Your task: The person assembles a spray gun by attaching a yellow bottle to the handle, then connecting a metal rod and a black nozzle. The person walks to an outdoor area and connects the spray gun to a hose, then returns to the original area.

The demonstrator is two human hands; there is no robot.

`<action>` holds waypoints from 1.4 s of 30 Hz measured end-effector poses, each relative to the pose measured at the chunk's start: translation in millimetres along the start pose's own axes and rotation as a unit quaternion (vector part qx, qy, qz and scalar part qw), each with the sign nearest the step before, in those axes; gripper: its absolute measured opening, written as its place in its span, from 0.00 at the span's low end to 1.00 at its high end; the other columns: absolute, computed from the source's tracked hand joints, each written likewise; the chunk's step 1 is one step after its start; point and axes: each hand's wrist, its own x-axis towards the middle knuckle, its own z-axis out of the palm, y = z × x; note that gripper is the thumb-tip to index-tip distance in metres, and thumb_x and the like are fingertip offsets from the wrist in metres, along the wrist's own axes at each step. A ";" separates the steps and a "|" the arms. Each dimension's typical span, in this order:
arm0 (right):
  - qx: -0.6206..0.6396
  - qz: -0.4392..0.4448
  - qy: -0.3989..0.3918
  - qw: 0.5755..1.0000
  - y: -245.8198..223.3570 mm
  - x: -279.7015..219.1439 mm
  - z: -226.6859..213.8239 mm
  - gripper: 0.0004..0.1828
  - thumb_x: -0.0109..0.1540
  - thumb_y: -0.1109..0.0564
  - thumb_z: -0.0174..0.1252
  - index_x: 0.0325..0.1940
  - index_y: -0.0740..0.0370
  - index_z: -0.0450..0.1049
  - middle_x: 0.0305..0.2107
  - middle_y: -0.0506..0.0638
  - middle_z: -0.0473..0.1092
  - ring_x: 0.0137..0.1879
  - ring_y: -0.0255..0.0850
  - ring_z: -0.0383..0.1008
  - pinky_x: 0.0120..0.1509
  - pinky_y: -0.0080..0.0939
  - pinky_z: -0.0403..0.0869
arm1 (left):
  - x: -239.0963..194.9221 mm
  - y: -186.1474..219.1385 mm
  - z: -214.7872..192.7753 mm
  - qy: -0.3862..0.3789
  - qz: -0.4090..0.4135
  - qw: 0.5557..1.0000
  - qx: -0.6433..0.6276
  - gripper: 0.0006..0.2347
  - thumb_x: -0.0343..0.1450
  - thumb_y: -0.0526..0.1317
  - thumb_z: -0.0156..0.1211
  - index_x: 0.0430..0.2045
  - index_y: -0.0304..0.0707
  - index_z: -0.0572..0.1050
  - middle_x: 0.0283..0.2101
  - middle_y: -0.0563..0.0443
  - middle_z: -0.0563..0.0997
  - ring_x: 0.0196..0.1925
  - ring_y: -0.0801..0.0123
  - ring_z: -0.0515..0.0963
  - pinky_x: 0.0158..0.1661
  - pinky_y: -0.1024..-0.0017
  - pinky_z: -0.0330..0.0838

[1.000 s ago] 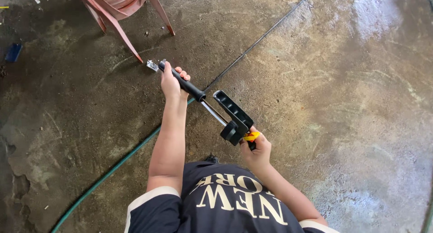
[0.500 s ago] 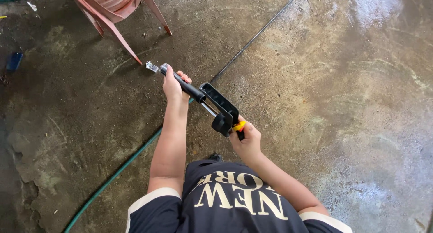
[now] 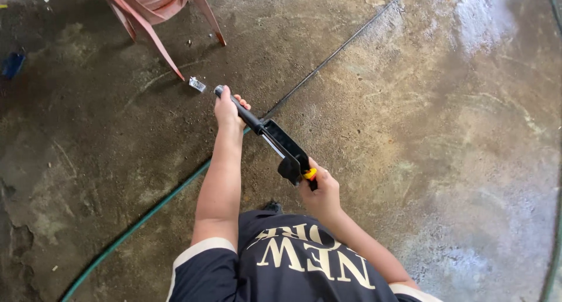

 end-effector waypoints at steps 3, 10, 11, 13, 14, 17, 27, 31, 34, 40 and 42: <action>-0.006 0.010 -0.003 1.000 -6.8 -6.0 -7.4 0.31 0.56 0.66 0.61 0.65 0.60 0.72 0.44 0.58 0.77 0.47 0.47 0.81 0.52 0.40 0.77 | 3.3 -13.8 -8.9 -0.023 -0.004 1.000 0.007 0.11 0.75 0.46 0.56 0.40 0.42 0.64 0.25 0.49 0.71 0.18 0.65 0.70 0.20 0.63 0.67; -0.043 0.044 0.050 0.997 38.8 -44.9 -31.7 0.23 0.57 0.64 0.64 0.57 0.62 0.75 0.37 0.55 0.77 0.38 0.41 0.80 0.43 0.37 0.76 | 26.1 55.3 -24.6 0.025 0.068 0.996 -0.051 0.12 0.77 0.46 0.57 0.42 0.35 0.69 0.25 0.51 0.71 0.20 0.69 0.69 0.23 0.67 0.68; -0.031 0.043 0.058 0.997 33.4 -55.5 -30.6 0.22 0.58 0.65 0.63 0.56 0.62 0.75 0.36 0.54 0.76 0.38 0.39 0.79 0.42 0.36 0.76 | 6.7 55.9 -16.6 0.022 0.061 0.997 -0.044 0.13 0.77 0.46 0.57 0.40 0.36 0.66 0.26 0.50 0.71 0.21 0.68 0.70 0.24 0.67 0.69; -0.021 0.027 0.070 0.997 23.3 -39.9 -27.9 0.20 0.59 0.66 0.63 0.56 0.62 0.75 0.35 0.52 0.76 0.38 0.37 0.78 0.42 0.34 0.75 | 2.1 52.1 7.6 0.009 0.058 0.997 -0.046 0.13 0.77 0.46 0.57 0.38 0.37 0.62 0.26 0.49 0.71 0.21 0.68 0.71 0.24 0.67 0.69; -0.011 0.013 0.071 0.997 14.9 -34.9 -27.1 0.23 0.58 0.66 0.63 0.58 0.63 0.75 0.36 0.52 0.76 0.39 0.36 0.77 0.44 0.34 0.75 | 4.7 44.4 5.7 0.000 0.042 0.999 -0.034 0.13 0.75 0.47 0.56 0.38 0.39 0.63 0.25 0.49 0.70 0.19 0.66 0.71 0.22 0.65 0.69; 0.007 0.023 0.072 0.997 12.6 -34.9 -27.1 0.25 0.58 0.67 0.63 0.60 0.65 0.74 0.38 0.51 0.76 0.40 0.35 0.76 0.45 0.33 0.74 | -4.1 25.3 10.0 -0.005 0.017 1.000 -0.014 0.12 0.74 0.47 0.56 0.39 0.41 0.62 0.24 0.48 0.69 0.18 0.64 0.70 0.20 0.64 0.68; -0.009 0.051 0.062 0.997 25.7 -41.7 -21.8 0.25 0.58 0.66 0.65 0.59 0.64 0.73 0.37 0.51 0.76 0.40 0.35 0.76 0.45 0.34 0.74 | -22.6 3.6 7.3 -0.015 -0.002 0.999 0.038 0.12 0.75 0.47 0.55 0.43 0.42 0.63 0.27 0.49 0.70 0.20 0.66 0.70 0.22 0.64 0.68; -0.006 0.056 0.056 0.997 24.3 -41.4 -20.6 0.25 0.57 0.67 0.64 0.59 0.64 0.74 0.37 0.51 0.76 0.40 0.36 0.77 0.45 0.34 0.74 | -24.8 2.1 9.3 -0.005 -0.009 0.999 0.045 0.12 0.75 0.47 0.55 0.43 0.42 0.64 0.28 0.48 0.70 0.21 0.65 0.71 0.23 0.64 0.70; 0.001 0.054 0.065 0.996 26.6 -44.3 -21.5 0.25 0.57 0.67 0.63 0.59 0.64 0.73 0.37 0.51 0.76 0.40 0.36 0.77 0.46 0.34 0.74 | -25.0 -1.3 7.4 -0.023 -0.020 0.998 0.056 0.13 0.76 0.48 0.55 0.43 0.41 0.64 0.28 0.49 0.70 0.21 0.67 0.71 0.23 0.65 0.71; -0.024 -0.013 0.065 0.998 11.5 -39.4 -21.3 0.25 0.58 0.67 0.63 0.60 0.64 0.73 0.40 0.52 0.76 0.43 0.37 0.78 0.47 0.34 0.75 | -32.1 0.1 1.3 -0.022 -0.017 0.998 0.056 0.12 0.77 0.47 0.53 0.44 0.39 0.63 0.28 0.49 0.70 0.22 0.68 0.70 0.23 0.66 0.70; -0.026 -0.019 0.072 0.997 13.3 -41.1 -20.1 0.25 0.58 0.67 0.62 0.60 0.64 0.73 0.39 0.52 0.76 0.42 0.36 0.77 0.46 0.34 0.75 | -36.7 1.3 -0.7 -0.018 -0.009 0.998 0.061 0.11 0.77 0.46 0.52 0.45 0.40 0.62 0.28 0.50 0.70 0.21 0.69 0.70 0.23 0.66 0.70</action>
